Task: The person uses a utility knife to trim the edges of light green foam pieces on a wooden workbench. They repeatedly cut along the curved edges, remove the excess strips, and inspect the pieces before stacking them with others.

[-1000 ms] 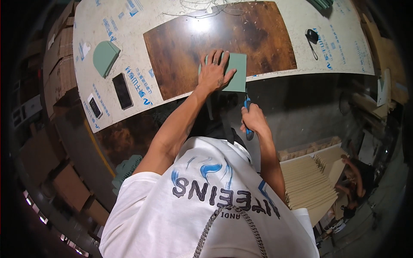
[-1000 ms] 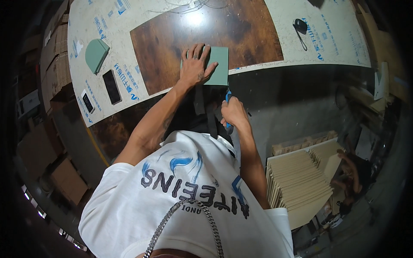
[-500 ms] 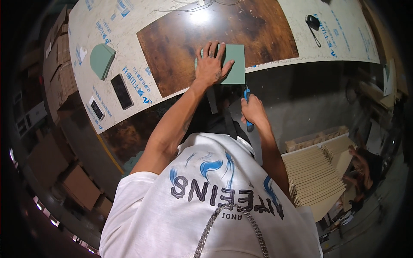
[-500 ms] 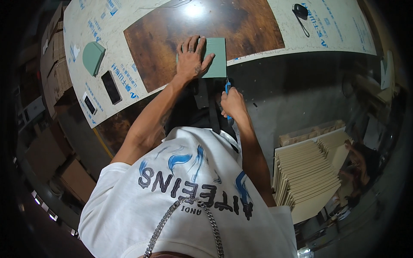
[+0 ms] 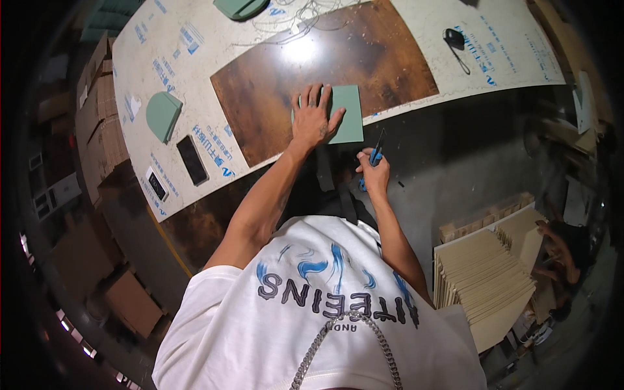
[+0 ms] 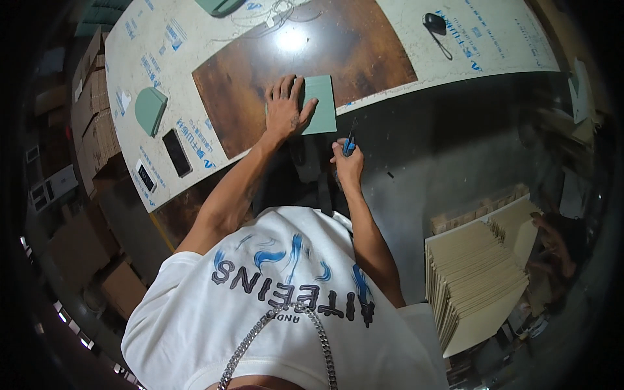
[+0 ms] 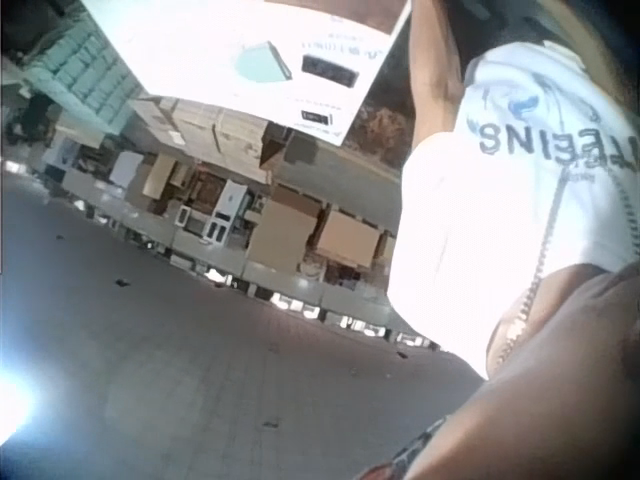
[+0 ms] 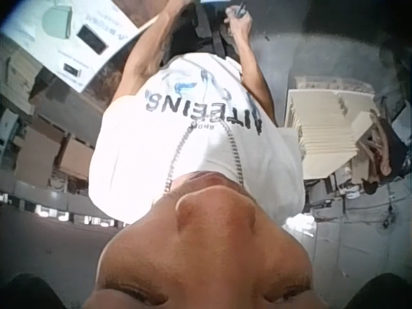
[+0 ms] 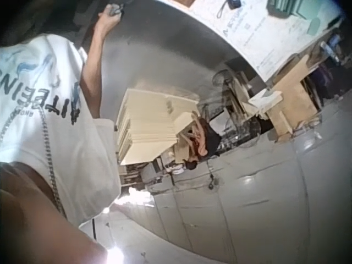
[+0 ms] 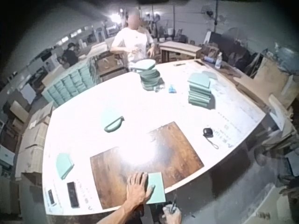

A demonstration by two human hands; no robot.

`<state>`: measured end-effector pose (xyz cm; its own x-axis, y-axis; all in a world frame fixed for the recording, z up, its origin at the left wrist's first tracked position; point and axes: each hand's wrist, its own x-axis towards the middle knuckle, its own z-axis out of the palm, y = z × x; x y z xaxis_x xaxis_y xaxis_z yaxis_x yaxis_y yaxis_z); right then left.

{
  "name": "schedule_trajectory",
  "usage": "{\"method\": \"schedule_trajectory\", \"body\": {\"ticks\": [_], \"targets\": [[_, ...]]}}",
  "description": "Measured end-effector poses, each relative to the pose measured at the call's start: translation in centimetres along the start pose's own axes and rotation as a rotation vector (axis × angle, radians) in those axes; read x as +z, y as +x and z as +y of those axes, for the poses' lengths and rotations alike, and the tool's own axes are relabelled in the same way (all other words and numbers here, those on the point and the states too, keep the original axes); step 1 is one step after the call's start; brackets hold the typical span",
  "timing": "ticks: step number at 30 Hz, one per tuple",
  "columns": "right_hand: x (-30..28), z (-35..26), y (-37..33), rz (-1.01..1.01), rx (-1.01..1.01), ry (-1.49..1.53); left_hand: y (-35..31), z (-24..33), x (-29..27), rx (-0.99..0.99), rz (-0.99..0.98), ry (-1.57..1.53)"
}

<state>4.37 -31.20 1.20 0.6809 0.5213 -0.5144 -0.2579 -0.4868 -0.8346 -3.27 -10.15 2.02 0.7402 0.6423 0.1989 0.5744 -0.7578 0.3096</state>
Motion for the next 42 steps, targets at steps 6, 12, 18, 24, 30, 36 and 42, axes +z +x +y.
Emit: {"method": "schedule_trajectory", "body": {"ticks": [6, 12, 18, 24, 30, 36, 42], "targets": [[3.0, -3.2, 0.8, 0.063, -0.078, 0.1, -0.1, -0.3, -0.1, 0.007, 0.009, 0.04], [3.3, -2.8, 2.2, 0.218, -0.083, 0.112, -5.7, 5.2, -4.4, -0.606, 0.261, -0.597], [3.8, -2.5, 0.5, 0.234, -0.1, 0.049, -7.0, 5.4, -4.5, -0.739, 0.12, -0.492], [5.7, -1.4, -1.4, -0.078, -0.059, -0.036, -2.4, 2.1, -1.3, -0.674, 0.01, -0.326], [5.8, -3.1, -1.9, -0.449, 0.172, 0.336, 4.5, -1.6, 1.0, -0.345, -0.066, -0.113], [-1.6, -3.4, -2.3, -0.197, 0.406, 0.698, 9.0, -2.6, 2.1, -0.023, -0.152, -0.079], [-8.6, -3.1, -0.3, -0.197, 0.196, 0.693, 14.1, -1.2, 2.8, 0.057, -0.074, -0.093]]}}
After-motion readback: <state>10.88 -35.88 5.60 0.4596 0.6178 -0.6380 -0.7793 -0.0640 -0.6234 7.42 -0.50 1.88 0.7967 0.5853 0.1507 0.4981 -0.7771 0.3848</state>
